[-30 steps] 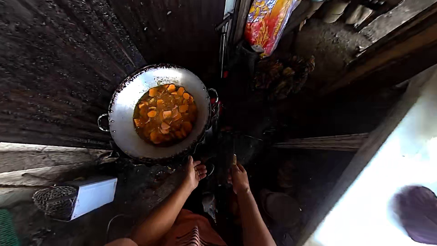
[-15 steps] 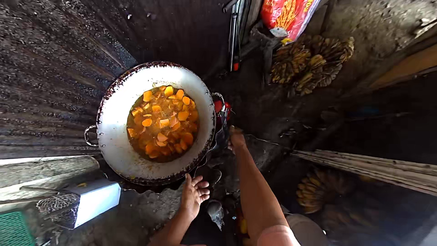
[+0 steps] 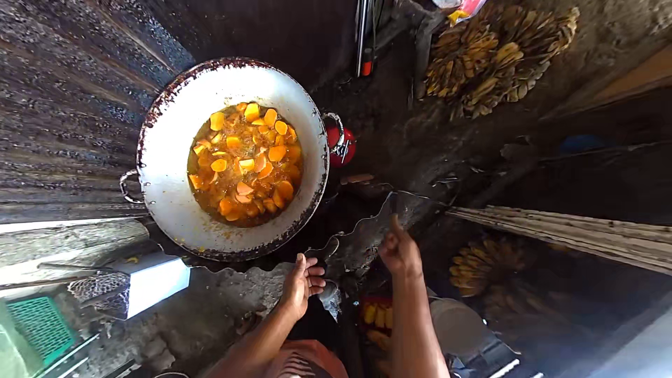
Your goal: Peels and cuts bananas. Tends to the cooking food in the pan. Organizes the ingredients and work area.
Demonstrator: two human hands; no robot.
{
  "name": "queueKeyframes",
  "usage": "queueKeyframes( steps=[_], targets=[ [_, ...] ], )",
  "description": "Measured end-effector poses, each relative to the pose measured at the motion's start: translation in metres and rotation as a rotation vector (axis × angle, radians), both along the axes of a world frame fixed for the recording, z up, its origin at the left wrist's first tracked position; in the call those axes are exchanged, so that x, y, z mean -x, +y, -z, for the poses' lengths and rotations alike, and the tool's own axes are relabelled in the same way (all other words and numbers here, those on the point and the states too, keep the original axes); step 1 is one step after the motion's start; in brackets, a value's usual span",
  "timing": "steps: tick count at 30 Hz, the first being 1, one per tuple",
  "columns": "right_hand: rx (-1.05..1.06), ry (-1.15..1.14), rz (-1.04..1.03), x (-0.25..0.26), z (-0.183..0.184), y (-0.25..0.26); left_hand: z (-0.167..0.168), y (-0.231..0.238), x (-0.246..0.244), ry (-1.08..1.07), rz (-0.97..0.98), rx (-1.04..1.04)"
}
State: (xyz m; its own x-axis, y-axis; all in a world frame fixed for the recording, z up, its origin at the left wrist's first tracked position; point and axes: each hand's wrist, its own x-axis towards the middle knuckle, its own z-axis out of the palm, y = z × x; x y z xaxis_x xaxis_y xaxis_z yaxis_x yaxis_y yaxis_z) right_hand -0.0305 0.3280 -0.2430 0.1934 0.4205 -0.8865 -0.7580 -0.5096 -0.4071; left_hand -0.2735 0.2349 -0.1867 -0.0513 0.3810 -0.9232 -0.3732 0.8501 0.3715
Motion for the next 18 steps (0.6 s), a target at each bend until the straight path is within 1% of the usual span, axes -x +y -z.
queueKeyframes(
  steps=[2,3,5,6,8,10,11,13,15,18],
  targets=[
    [0.106,-0.023,0.041,0.004,-0.026,-0.050,0.003,-0.011,-0.003,0.022,0.061,0.007],
    [0.161,-0.076,0.093,0.011,-0.041,-0.068,0.003,-0.016,-0.005,0.029,0.084,0.014],
    [0.206,-0.276,0.138,0.030,-0.069,-0.096,0.005,-0.028,-0.007,0.030,0.144,0.030],
    [0.163,-0.387,0.117,0.040,-0.082,-0.104,0.005,-0.034,-0.008,0.027,0.177,0.035],
    [-0.031,-0.538,0.004,0.057,-0.103,-0.108,0.003,-0.043,-0.008,0.026,0.231,0.046],
    [-0.205,-0.570,-0.134,0.070,-0.118,-0.096,0.001,-0.052,-0.008,0.021,0.289,0.036],
    [-0.254,-0.556,-0.183,0.076,-0.122,-0.085,0.000,-0.057,-0.007,0.013,0.316,0.022],
    [-0.267,-0.476,-0.230,0.091,-0.116,-0.060,-0.001,-0.066,-0.005,0.002,0.358,0.013],
    [-0.154,-0.350,-0.262,0.107,-0.099,-0.033,-0.002,-0.073,-0.002,-0.005,0.379,0.019],
    [0.057,-0.254,-0.406,0.128,-0.054,-0.003,0.003,-0.084,0.000,-0.013,0.386,0.027]
  ],
)
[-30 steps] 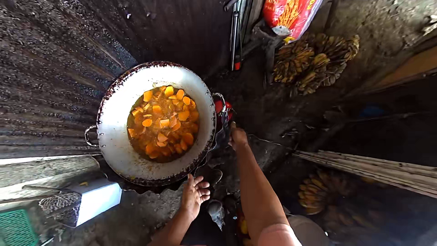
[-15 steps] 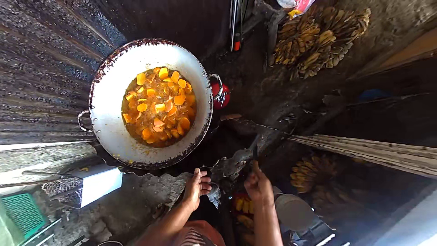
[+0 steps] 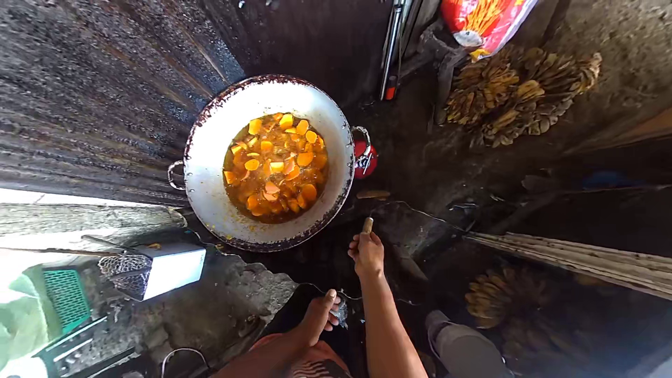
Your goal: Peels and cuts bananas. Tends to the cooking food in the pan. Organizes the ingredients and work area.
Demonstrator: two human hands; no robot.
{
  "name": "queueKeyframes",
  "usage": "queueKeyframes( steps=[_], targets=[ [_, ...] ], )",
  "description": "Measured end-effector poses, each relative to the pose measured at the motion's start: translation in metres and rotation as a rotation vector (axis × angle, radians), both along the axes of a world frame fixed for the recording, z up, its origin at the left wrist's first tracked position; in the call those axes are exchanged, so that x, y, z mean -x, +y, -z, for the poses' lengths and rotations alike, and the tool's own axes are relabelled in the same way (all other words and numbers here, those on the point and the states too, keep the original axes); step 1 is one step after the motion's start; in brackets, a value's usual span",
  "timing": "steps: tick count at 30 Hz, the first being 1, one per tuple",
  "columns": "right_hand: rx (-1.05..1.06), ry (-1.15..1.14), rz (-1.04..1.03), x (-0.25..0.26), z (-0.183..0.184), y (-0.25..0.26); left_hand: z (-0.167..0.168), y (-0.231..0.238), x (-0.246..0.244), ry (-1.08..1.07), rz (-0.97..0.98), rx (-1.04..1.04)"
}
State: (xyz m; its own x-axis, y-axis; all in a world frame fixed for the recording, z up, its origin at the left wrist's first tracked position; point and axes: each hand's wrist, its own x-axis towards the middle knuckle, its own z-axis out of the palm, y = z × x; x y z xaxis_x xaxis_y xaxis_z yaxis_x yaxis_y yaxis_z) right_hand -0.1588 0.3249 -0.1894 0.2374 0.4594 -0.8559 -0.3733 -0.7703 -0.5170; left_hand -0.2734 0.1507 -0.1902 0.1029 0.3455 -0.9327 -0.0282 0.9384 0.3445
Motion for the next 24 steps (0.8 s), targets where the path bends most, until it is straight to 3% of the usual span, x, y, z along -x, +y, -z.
queueKeyframes(
  steps=[4,9,24],
  targets=[
    [0.216,-0.018,-0.276,0.027,0.059,0.011,0.004,0.000,0.005,-0.006,0.033,0.004],
    [0.238,-0.148,-0.664,0.047,0.107,0.004,0.007,0.002,0.006,0.002,0.017,-0.019],
    [0.163,0.082,-0.568,0.077,0.127,0.007,0.020,-0.014,0.013,0.013,0.040,-0.126]
  ],
)
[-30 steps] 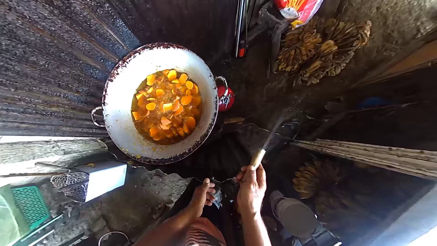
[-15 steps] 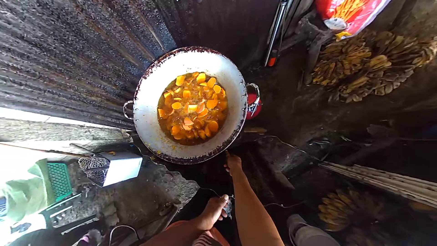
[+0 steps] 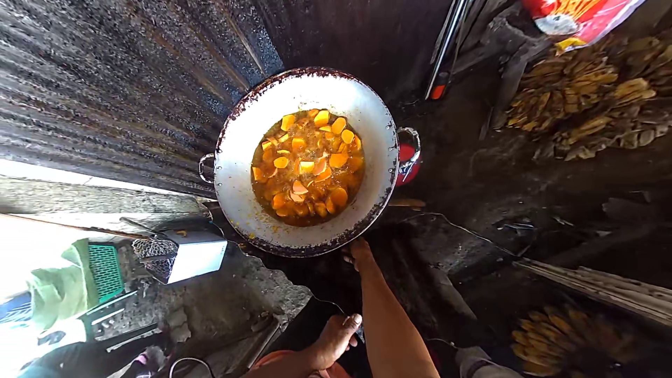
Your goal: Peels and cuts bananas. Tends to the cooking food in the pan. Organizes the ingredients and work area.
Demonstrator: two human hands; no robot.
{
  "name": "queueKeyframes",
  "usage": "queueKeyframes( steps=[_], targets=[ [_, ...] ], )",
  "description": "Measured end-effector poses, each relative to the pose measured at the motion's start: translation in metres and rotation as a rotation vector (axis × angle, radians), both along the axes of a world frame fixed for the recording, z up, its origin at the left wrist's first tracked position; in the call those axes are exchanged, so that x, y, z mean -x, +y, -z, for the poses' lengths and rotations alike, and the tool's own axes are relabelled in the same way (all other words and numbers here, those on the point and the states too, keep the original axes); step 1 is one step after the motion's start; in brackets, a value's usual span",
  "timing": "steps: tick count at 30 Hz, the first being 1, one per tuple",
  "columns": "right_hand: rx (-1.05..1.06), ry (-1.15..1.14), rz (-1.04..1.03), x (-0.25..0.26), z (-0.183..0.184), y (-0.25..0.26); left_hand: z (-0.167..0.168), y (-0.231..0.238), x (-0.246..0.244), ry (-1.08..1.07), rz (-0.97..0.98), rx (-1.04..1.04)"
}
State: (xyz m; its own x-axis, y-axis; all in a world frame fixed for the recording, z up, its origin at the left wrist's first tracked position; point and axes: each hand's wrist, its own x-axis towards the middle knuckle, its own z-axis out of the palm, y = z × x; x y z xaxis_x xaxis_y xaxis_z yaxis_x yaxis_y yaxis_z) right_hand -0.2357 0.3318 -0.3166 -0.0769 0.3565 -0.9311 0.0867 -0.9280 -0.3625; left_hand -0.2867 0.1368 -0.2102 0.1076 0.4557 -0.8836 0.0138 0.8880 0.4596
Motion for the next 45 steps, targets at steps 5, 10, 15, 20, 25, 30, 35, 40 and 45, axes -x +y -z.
queueKeyframes(
  steps=[5,10,15,20,25,30,35,40,45],
  targets=[
    [0.007,-0.017,-0.043,-0.006,0.011,-0.007,0.002,-0.001,-0.002,0.005,0.007,-0.005],
    [0.008,0.001,-0.079,-0.007,0.012,-0.007,0.003,-0.001,-0.002,0.011,0.011,-0.002],
    [-0.003,0.028,-0.062,-0.004,0.015,-0.009,0.005,-0.004,-0.001,0.008,0.002,-0.027],
    [-0.040,-0.012,-0.042,-0.004,0.016,-0.013,0.000,-0.001,-0.002,0.025,0.023,-0.039],
    [-0.037,-0.046,-0.028,-0.004,0.025,-0.017,0.000,0.000,-0.001,0.018,0.021,-0.034],
    [-0.003,0.000,-0.011,-0.003,0.024,-0.015,0.000,0.000,-0.001,0.015,0.022,-0.029],
    [-0.003,0.004,-0.015,-0.001,0.025,-0.013,0.000,-0.001,-0.001,0.017,0.017,-0.037],
    [0.006,0.025,0.018,-0.001,0.022,-0.013,-0.002,0.001,-0.001,0.024,0.025,-0.031],
    [0.005,0.012,0.020,0.001,0.026,-0.011,-0.001,0.000,-0.001,0.017,0.023,-0.046]
  ],
)
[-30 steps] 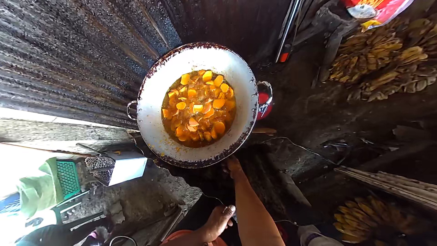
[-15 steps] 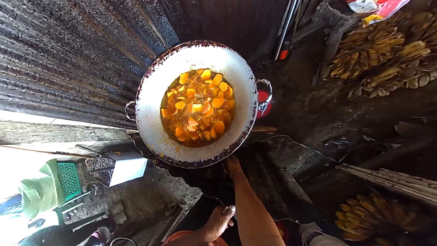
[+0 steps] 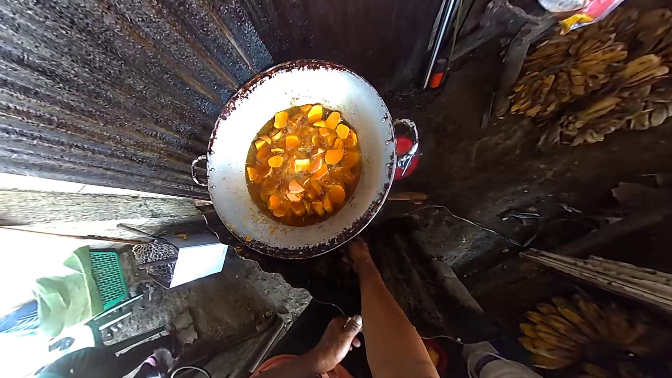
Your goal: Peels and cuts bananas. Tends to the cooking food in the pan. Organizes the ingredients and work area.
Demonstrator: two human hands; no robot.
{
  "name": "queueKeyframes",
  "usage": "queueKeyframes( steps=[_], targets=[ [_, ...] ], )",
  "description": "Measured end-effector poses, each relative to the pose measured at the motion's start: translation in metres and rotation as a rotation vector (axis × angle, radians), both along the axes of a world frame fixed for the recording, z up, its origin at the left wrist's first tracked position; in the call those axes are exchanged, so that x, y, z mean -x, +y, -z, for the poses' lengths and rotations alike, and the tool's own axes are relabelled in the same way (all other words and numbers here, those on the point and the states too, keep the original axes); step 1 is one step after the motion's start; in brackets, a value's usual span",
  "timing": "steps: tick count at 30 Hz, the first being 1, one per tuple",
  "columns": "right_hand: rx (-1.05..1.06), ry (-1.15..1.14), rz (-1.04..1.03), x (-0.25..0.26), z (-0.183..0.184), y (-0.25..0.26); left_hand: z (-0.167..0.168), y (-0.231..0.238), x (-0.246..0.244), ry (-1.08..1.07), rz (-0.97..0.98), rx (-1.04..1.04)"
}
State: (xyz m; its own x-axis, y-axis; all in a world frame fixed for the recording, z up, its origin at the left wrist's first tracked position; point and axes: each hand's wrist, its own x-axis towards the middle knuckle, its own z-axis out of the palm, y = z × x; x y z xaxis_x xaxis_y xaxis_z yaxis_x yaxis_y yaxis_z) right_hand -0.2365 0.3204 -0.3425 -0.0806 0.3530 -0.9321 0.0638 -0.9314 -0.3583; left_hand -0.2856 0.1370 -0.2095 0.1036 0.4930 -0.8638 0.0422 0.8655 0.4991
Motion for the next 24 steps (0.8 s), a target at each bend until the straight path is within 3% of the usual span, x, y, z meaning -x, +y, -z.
queueKeyframes(
  steps=[24],
  targets=[
    [0.026,0.002,0.000,0.0042,-0.0059,0.0048,-0.0017,0.0047,0.0014,0.000,0.017,0.017]
  ],
)
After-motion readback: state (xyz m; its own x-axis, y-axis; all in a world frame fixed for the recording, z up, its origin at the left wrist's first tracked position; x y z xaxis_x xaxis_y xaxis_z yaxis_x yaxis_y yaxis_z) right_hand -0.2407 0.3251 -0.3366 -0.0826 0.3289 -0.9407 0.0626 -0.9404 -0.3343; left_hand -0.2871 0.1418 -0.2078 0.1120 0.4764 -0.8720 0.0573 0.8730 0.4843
